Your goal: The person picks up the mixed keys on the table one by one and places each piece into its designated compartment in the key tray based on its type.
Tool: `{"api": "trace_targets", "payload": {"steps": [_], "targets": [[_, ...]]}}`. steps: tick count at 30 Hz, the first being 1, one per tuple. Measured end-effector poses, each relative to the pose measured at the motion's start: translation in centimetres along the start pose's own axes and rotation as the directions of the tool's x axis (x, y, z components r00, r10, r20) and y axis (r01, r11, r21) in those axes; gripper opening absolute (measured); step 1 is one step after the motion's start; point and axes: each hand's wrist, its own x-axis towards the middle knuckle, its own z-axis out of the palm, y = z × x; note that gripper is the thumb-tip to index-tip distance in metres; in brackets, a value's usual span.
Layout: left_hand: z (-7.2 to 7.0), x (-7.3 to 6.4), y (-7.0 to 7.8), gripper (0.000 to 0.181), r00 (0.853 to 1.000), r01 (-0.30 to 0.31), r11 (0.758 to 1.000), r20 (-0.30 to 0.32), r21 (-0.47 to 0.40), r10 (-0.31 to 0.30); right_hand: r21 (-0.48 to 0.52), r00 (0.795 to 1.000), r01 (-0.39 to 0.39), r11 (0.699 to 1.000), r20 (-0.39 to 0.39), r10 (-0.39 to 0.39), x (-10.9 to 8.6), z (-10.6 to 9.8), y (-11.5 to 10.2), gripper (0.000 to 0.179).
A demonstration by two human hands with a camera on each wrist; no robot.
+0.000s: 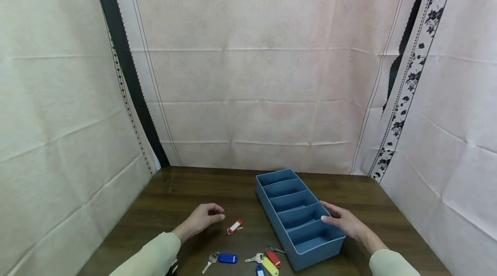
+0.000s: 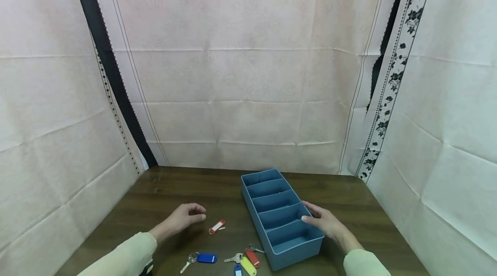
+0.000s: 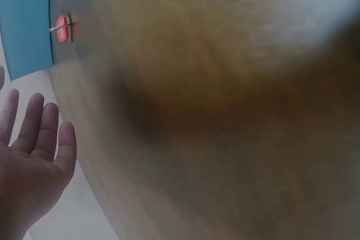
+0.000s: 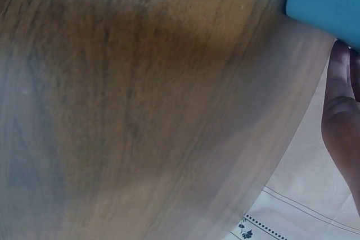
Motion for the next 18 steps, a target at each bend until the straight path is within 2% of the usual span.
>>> {"api": "trace_targets", "payload": {"steps": [5,13,18], "targets": [[0.5,-0.6,-0.4,0.031,1.000,-0.002,1.000,0.021,-0.007,0.002,-0.020,1.000,0.010,1.000,0.002,-0.010,0.0,-0.1,0.0,0.066],[1.7,-1.1,-0.8,0.025,0.996,-0.078,0.997,0.046,-0.023,0.079,-0.023,1.000,0.009,1.000,0.008,-0.009,0.0,-0.1,-0.1,0.066],[2.2,-1.5,-0.8,0.023,0.995,-0.069,0.996,0.066,-0.053,0.072,-0.015,1.000,0.008,1.000,0.006,-0.008,0.0,0.0,-0.1,0.067]]}}
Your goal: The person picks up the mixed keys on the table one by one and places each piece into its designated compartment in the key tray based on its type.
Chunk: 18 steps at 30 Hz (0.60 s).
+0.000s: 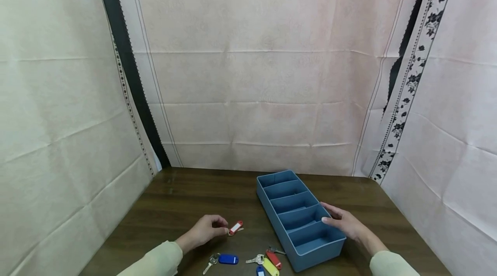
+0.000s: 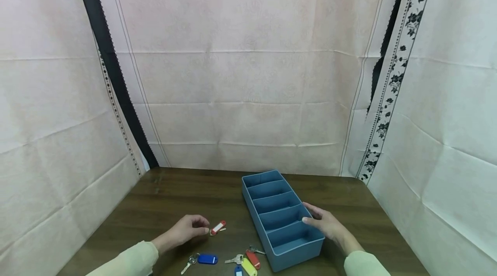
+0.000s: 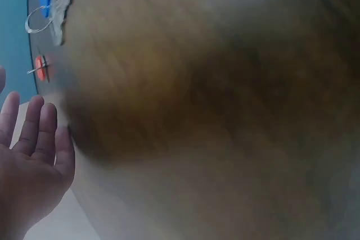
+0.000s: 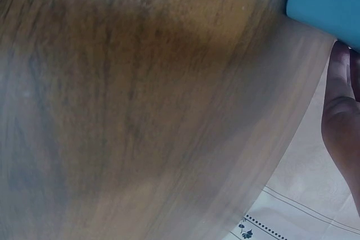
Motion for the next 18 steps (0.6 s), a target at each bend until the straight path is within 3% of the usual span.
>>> {"api": "trace_targets", "payload": {"steps": [18], "targets": [[1.3,0.3,0.0,0.015,1.000,0.001,0.999,-0.029,0.052,0.001,0.000,1.000,-0.010,1.000,-0.004,0.010,0.0,0.0,0.2,0.068]]}}
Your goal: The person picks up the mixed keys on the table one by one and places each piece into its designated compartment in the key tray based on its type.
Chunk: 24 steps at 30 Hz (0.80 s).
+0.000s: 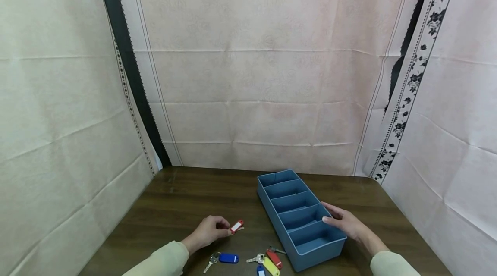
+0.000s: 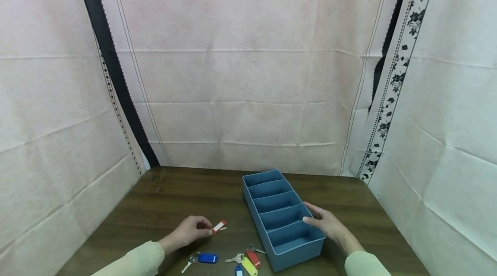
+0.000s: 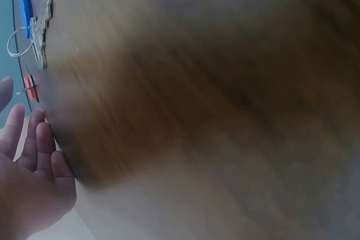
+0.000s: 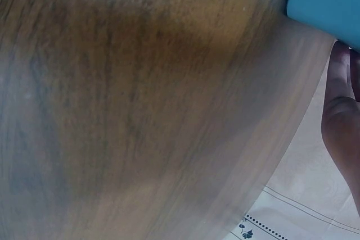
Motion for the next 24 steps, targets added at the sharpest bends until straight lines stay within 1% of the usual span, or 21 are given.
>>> {"api": "trace_targets", "payload": {"steps": [4,10,13,15,20,24], "targets": [[0.16,0.15,0.02,0.013,1.000,-0.010,1.000,-0.011,0.018,0.010,0.000,1.000,-0.007,1.000,0.002,0.007,0.00,-0.04,-0.12,0.069],[0.27,0.47,0.03,0.009,1.000,0.009,0.999,-0.014,0.045,-0.009,-0.002,1.000,-0.014,1.000,0.004,0.014,0.07,-0.09,-0.12,0.069],[0.27,0.56,0.05,0.007,1.000,0.009,0.998,-0.014,0.065,-0.008,-0.004,1.000,-0.015,1.000,0.001,0.015,0.08,-0.09,-0.07,0.069],[0.24,0.57,0.04,0.005,1.000,0.002,0.996,-0.013,0.084,0.000,0.001,1.000,-0.016,1.000,0.002,0.016,0.05,-0.08,-0.08,0.069],[0.05,0.52,-0.07,0.005,0.999,-0.040,0.989,-0.023,0.145,0.044,0.004,1.000,-0.014,1.000,0.008,0.014,-0.08,-0.02,-0.17,0.069],[-0.09,0.51,-0.22,0.007,0.998,-0.051,0.985,-0.030,0.165,0.056,0.011,1.000,-0.023,1.000,0.000,0.023,-0.07,0.05,-0.17,0.069]]}}
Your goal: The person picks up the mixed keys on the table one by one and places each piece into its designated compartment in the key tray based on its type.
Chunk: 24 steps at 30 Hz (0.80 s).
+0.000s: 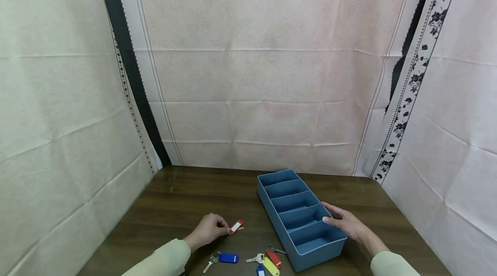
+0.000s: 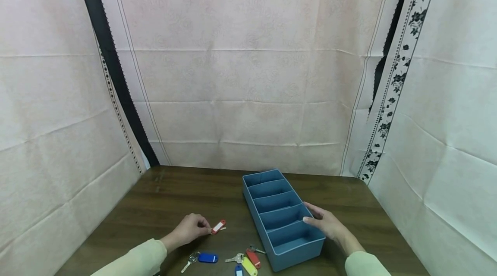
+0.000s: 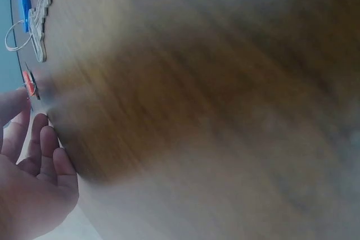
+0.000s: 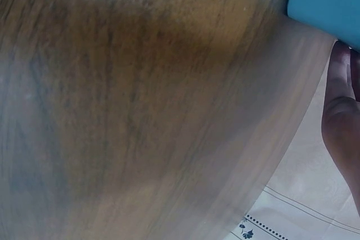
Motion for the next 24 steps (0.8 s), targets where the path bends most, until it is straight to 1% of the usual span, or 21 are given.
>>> {"api": "trace_targets", "payload": {"steps": [6,9,14,17,24], "targets": [[-0.3,0.0,0.1,0.007,1.000,-0.017,1.000,-0.011,0.020,0.017,-0.008,1.000,-0.005,1.000,-0.006,0.005,0.1,0.0,0.0,0.070],[-0.4,0.2,0.3,0.007,1.000,-0.015,1.000,-0.020,0.021,0.015,-0.008,1.000,-0.002,1.000,-0.006,0.002,0.0,0.0,0.0,0.070],[-0.7,0.5,0.5,0.007,1.000,0.003,1.000,-0.019,0.003,-0.002,-0.005,1.000,-0.002,1.000,-0.006,0.002,0.1,0.0,0.0,0.070],[-0.8,0.8,0.8,0.007,0.999,0.001,1.000,-0.033,-0.006,-0.002,-0.001,1.000,-0.002,1.000,-0.004,0.002,0.1,0.0,0.0,0.070],[-1.2,1.5,1.5,0.006,0.997,0.034,0.999,-0.067,-0.043,-0.037,0.010,1.000,0.001,1.000,0.000,-0.001,0.1,0.0,0.1,0.069]]}}
